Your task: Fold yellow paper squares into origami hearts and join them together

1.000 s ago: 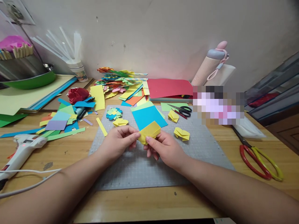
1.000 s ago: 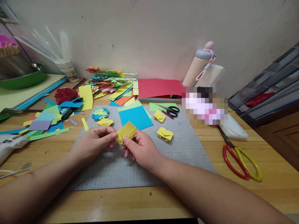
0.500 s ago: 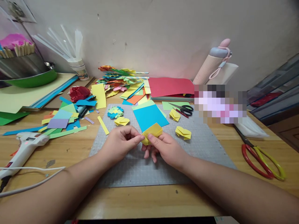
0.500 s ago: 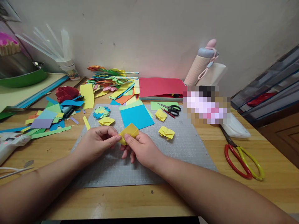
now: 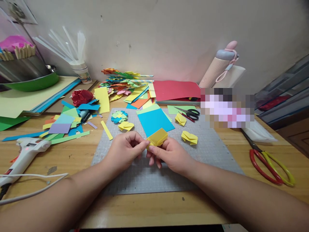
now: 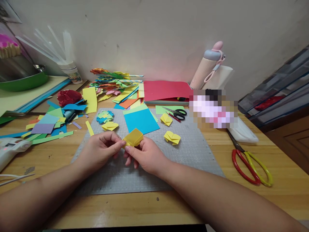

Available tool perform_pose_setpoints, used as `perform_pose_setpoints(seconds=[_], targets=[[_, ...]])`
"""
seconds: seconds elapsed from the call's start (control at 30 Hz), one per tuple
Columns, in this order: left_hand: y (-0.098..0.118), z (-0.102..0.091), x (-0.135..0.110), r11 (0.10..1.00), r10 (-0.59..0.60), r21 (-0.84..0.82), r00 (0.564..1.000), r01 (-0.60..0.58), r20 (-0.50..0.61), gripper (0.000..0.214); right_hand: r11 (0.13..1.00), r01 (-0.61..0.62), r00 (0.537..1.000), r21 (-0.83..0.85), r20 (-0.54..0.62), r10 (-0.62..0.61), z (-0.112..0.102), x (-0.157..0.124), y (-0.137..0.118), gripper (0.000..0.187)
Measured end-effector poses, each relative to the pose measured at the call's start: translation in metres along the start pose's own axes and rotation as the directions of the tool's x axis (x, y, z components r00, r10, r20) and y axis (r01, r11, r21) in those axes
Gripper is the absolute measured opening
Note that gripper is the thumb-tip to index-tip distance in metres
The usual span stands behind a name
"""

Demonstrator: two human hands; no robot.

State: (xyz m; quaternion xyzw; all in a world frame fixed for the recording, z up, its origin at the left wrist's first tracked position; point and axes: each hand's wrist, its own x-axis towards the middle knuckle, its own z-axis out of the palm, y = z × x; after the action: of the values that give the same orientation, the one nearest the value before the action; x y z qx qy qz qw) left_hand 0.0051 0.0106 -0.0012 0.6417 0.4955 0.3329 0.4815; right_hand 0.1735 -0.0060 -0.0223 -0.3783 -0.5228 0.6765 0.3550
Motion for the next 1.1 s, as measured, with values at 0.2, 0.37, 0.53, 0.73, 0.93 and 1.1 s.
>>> perform_pose_setpoints(seconds=[0.2, 0.37, 0.53, 0.73, 0.93, 1.1], targets=[[-0.0010, 0.0008, 0.0000, 1.000, -0.013, -0.022, 1.000, 0.013, 0.027, 0.026, 1.000, -0.007, 1.000, 0.021, 0.000, 0.007, -0.0011, 0.0013, 0.0008, 0.031], [0.0003, 0.0000, 0.0011, 0.998, -0.026, -0.057, 0.999, 0.029, 0.045, 0.028, 0.997, -0.016, 1.000, 0.078, 0.001, 0.016, -0.0001, -0.0001, -0.0001, 0.031], [-0.0016, -0.0011, 0.0044, 0.982, -0.089, -0.158, 0.991, 0.104, 0.100, 0.029, 0.985, 0.013, 0.990, 0.171, -0.140, 0.012, -0.0016, -0.0005, -0.0023, 0.029], [-0.0041, 0.0000, 0.0064, 0.947, -0.129, -0.255, 0.959, 0.194, 0.252, 0.026, 0.993, 0.016, 0.977, 0.118, -0.214, 0.009, -0.0076, 0.0013, -0.0050, 0.029], [-0.0024, -0.0006, 0.0056, 0.958, -0.146, -0.212, 0.964, 0.194, 0.224, 0.028, 0.990, -0.012, 0.981, 0.143, -0.191, 0.039, -0.0050, -0.0003, -0.0063, 0.028], [0.0001, 0.0010, 0.0053, 0.970, -0.094, -0.208, 0.983, 0.126, 0.158, 0.025, 0.993, -0.030, 0.994, 0.111, -0.099, 0.041, -0.0028, 0.0004, -0.0025, 0.029]])
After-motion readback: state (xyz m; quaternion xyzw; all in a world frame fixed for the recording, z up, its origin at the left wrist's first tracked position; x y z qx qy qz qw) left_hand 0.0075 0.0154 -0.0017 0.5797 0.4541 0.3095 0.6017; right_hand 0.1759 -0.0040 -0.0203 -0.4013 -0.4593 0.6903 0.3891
